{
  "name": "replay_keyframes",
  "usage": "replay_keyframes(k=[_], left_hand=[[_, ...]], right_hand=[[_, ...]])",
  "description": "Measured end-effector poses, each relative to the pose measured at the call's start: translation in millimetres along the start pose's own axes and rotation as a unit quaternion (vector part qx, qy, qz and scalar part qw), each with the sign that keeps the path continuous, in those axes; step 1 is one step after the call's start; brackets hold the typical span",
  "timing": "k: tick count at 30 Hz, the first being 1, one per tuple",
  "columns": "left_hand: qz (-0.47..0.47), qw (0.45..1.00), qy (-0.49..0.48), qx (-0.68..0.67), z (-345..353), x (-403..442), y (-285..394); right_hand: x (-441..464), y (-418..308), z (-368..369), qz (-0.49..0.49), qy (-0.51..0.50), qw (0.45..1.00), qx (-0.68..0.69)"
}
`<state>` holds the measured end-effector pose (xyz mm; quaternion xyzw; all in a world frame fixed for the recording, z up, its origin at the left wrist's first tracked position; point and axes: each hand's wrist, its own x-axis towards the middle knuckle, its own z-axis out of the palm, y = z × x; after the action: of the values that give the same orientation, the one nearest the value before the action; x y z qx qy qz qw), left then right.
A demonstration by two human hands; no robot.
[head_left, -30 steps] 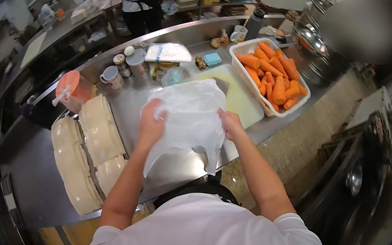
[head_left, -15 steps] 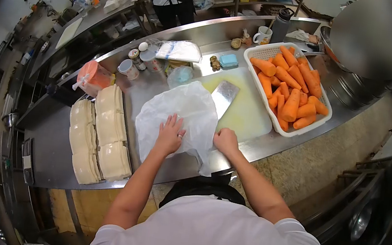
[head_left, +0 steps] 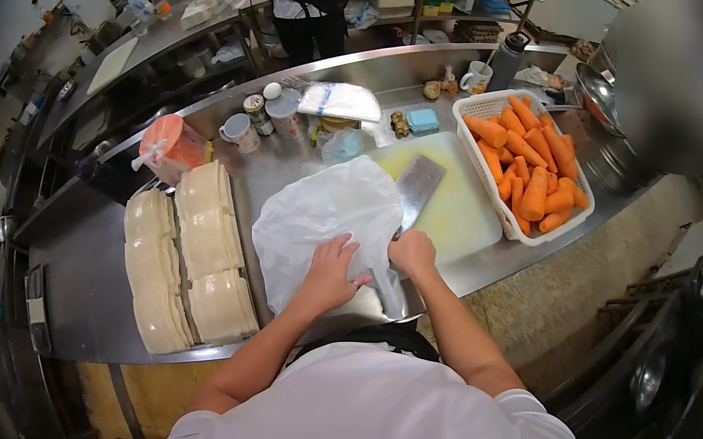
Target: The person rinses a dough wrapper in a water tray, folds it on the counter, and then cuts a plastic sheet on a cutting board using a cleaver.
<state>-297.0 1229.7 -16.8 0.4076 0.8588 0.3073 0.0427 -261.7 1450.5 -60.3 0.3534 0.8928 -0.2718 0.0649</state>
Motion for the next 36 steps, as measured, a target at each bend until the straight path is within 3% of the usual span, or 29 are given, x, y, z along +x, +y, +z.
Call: replay_keyframes(k=[5, 8, 13, 16, 19, 22, 26, 30, 32, 36], left_hand=[[0.016, 0.999, 0.02, -0.03, 4.0, -2.5, -29.4], [0.04, 0.998, 0.021, -0.038, 11.3, 4.3, -43.4], [0.036, 0.995, 0.053, -0.074, 30.4, 32.7, -43.6], [0.021, 0.992, 0.078, -0.095, 28.2, 55.6, -25.5], [-0.003, 0.989, 0.093, -0.114, 28.7, 79.4, -6.3], [-0.026, 0.986, 0.112, -0.12, 33.3, 105.4, 11.2], [-0.059, 0.988, 0.065, -0.128, 45.6, 127.5, 30.4], [-0.063, 0.994, -0.05, -0.079, 54.9, 133.4, 41.7], [-0.061, 0.988, -0.077, -0.122, 59.8, 134.8, 43.4], [-0.006, 0.984, -0.072, -0.16, 62.5, 130.7, 41.3]], right_hand=[[-7.7, 23.9, 1.5, 0.088, 0.047, 0.993, 0.059], [-26.1, 62.8, -11.0, 0.12, 0.032, 0.955, 0.271], [-103.4, 92.7, -52.5, 0.102, 0.092, 0.965, 0.223], [-169.0, 80.1, -88.8, 0.068, 0.119, 0.903, 0.406], [-213.4, 75.8, -125.3, 0.129, -0.009, 0.869, 0.478], [-235.1, 80.1, -133.5, 0.152, 0.05, 0.886, 0.435], [-257.5, 120.6, -117.3, 0.0, 0.151, 0.914, 0.376], [-278.3, 140.7, -114.6, 0.092, -0.009, 0.899, 0.427], [-283.3, 167.2, -94.3, 0.03, 0.014, 0.961, 0.273], [-295.9, 167.5, -74.8, -0.009, 0.012, 0.99, 0.14]])
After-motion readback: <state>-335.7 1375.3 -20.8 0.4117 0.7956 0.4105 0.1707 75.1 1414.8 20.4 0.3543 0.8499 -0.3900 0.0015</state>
